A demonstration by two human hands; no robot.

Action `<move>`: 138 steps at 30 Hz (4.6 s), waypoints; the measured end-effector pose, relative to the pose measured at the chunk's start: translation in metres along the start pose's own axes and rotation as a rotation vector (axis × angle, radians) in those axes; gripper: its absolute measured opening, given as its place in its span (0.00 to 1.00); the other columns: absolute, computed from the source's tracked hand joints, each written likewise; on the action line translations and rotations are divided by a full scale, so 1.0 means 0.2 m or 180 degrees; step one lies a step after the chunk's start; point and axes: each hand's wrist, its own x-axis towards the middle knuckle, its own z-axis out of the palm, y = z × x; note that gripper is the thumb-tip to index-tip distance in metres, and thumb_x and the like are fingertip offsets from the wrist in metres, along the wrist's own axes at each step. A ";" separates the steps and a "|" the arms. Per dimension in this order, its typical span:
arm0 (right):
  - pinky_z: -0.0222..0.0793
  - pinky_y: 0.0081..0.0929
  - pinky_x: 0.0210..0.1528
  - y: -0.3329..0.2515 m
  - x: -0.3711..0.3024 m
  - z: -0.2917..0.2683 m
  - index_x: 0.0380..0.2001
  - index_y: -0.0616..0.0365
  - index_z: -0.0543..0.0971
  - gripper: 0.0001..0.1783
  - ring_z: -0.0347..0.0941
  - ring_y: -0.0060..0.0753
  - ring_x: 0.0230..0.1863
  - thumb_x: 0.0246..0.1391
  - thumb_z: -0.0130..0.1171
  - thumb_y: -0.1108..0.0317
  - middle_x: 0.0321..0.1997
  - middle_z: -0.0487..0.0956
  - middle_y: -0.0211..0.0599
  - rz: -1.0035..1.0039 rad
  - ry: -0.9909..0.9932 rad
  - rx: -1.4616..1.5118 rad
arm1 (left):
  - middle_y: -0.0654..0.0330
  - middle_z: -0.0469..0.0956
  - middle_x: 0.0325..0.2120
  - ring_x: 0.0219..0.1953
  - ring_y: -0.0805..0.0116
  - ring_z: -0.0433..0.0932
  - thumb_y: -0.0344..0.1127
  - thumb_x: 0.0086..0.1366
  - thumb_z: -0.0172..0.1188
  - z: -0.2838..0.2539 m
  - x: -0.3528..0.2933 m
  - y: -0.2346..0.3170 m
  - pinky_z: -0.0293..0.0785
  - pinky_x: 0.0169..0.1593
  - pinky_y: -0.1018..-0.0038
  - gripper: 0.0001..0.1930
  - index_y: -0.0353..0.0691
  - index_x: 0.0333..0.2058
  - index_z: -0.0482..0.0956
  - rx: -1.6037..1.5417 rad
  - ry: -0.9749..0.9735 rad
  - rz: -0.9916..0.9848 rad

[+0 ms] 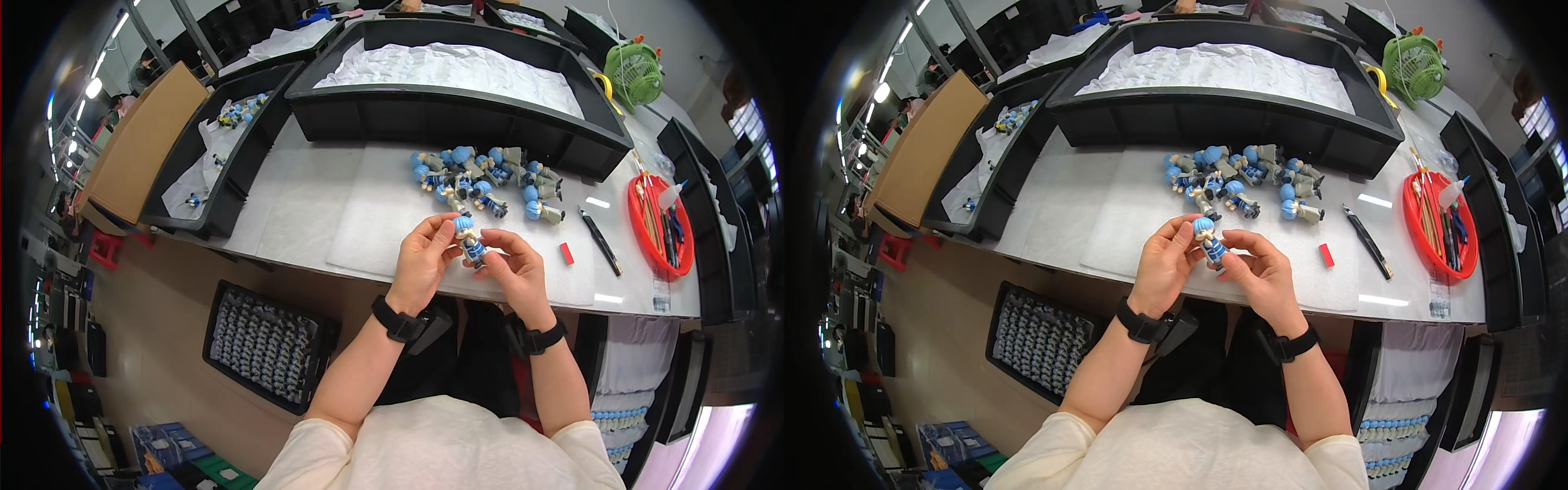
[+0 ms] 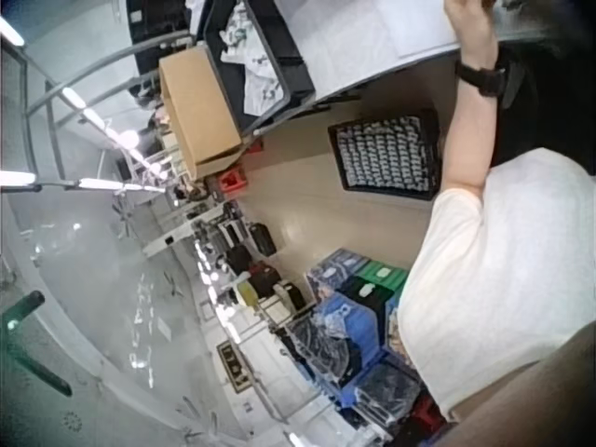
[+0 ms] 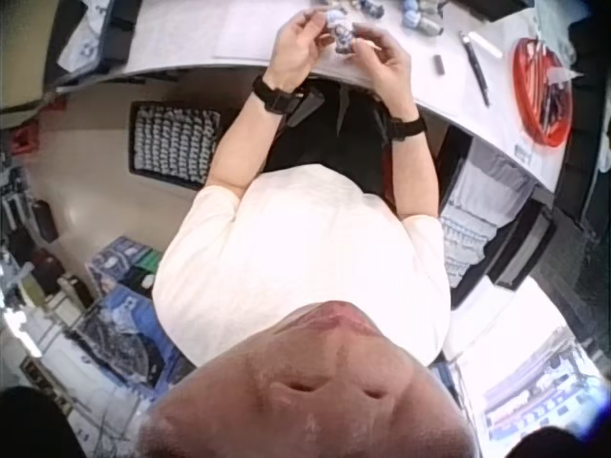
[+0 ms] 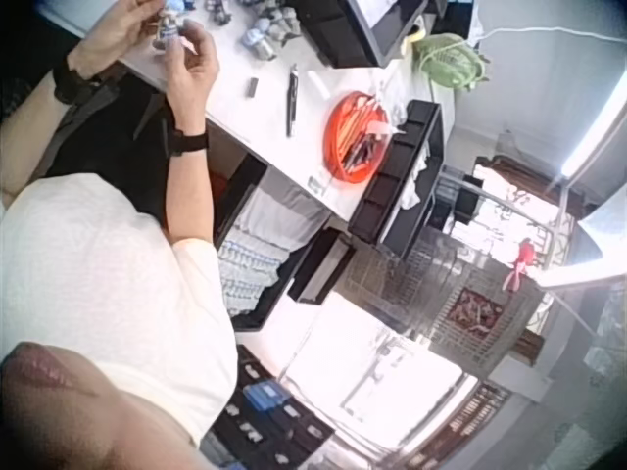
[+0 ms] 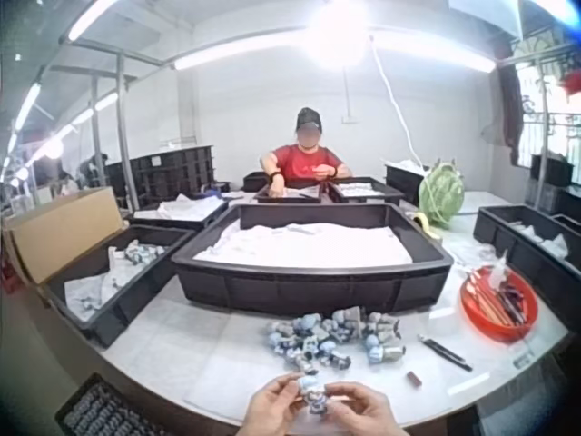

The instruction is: Assembling small blue-haired figurines by attaching heads to bodies and arranging them in organized trays.

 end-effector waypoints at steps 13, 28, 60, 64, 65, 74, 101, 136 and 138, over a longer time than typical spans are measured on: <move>0.71 0.18 0.41 0.04 0.00 -0.02 0.46 0.63 0.69 0.29 0.68 0.26 0.45 0.36 0.67 0.78 0.45 0.69 0.34 -0.0488 0.0374 -0.0335 | 0.60 0.74 0.38 0.39 0.75 0.72 0.36 0.61 0.54 0.00 -0.01 -0.01 0.67 0.45 0.77 0.18 0.35 0.47 0.69 0.0193 -0.0109 -0.0057; 0.72 0.19 0.40 0.04 0.00 -0.03 0.47 0.64 0.68 0.27 0.71 0.24 0.38 0.39 0.63 0.81 0.40 0.71 0.37 -0.0386 0.0065 -0.0055 | 0.55 0.75 0.37 0.37 0.71 0.75 0.37 0.66 0.45 0.04 0.00 0.01 0.72 0.41 0.76 0.16 0.32 0.47 0.67 0.0346 0.0153 -0.0237; 0.68 0.17 0.25 -0.17 -1.74 -1.19 0.23 0.62 0.74 0.09 0.72 0.19 0.22 0.35 0.63 0.73 0.21 0.76 0.33 0.1771 0.3260 -0.2051 | 0.53 0.71 0.42 0.42 0.67 0.71 0.27 0.62 0.47 -0.02 -0.02 -0.02 0.66 0.53 0.71 0.10 0.32 0.42 0.69 0.1146 -0.0071 0.0327; 0.64 0.15 0.18 0.00 -1.80 -1.16 0.19 0.62 0.72 0.09 0.69 0.18 0.17 0.33 0.62 0.75 0.16 0.74 0.31 0.2601 0.2753 -0.2243 | 0.53 0.71 0.42 0.42 0.67 0.71 0.27 0.62 0.48 -0.02 -0.03 -0.02 0.66 0.53 0.71 0.10 0.32 0.42 0.69 0.1229 -0.0077 0.0344; 0.64 0.16 0.18 0.05 -1.80 -1.17 0.19 0.63 0.72 0.09 0.69 0.18 0.16 0.33 0.62 0.75 0.16 0.73 0.31 0.2544 0.2684 -0.2305 | 0.53 0.71 0.42 0.42 0.67 0.71 0.27 0.62 0.48 -0.02 -0.03 -0.02 0.66 0.53 0.71 0.10 0.32 0.42 0.70 0.1237 -0.0094 0.0337; 0.65 0.18 0.25 0.26 -1.77 -1.23 0.21 0.62 0.72 0.08 0.67 0.18 0.21 0.34 0.61 0.76 0.18 0.73 0.29 0.2369 0.2769 -0.2345 | 0.53 0.72 0.41 0.42 0.68 0.72 0.26 0.62 0.48 0.02 -0.01 -0.04 0.67 0.52 0.72 0.10 0.31 0.42 0.70 0.1221 -0.0145 0.0345; 0.66 0.11 0.30 -0.15 -0.55 -0.31 0.30 0.64 0.75 0.05 0.71 0.14 0.28 0.47 0.57 0.78 0.26 0.76 0.27 -0.0055 0.0923 -0.1324 | 0.58 0.70 0.29 0.33 0.57 0.74 0.40 0.49 0.62 0.20 0.38 0.26 0.70 0.37 0.66 0.12 0.41 0.31 0.77 0.6261 -0.0578 0.1193; 0.67 0.18 0.42 0.06 -0.02 0.06 0.48 0.62 0.68 0.30 0.65 0.22 0.46 0.38 0.66 0.77 0.43 0.69 0.33 -0.0209 0.0384 -0.0311 | 0.66 0.75 0.28 0.29 0.83 0.69 0.37 0.59 0.57 -0.04 0.00 0.05 0.66 0.33 0.85 0.14 0.35 0.40 0.75 0.0626 0.0042 0.0197; 0.67 0.17 0.41 0.07 -0.03 0.06 0.47 0.61 0.69 0.30 0.65 0.21 0.43 0.36 0.67 0.77 0.43 0.69 0.31 -0.0338 0.0399 -0.0336 | 0.66 0.75 0.29 0.29 0.82 0.69 0.37 0.59 0.57 -0.02 -0.01 0.05 0.66 0.34 0.85 0.13 0.35 0.40 0.75 0.0664 0.0030 0.0219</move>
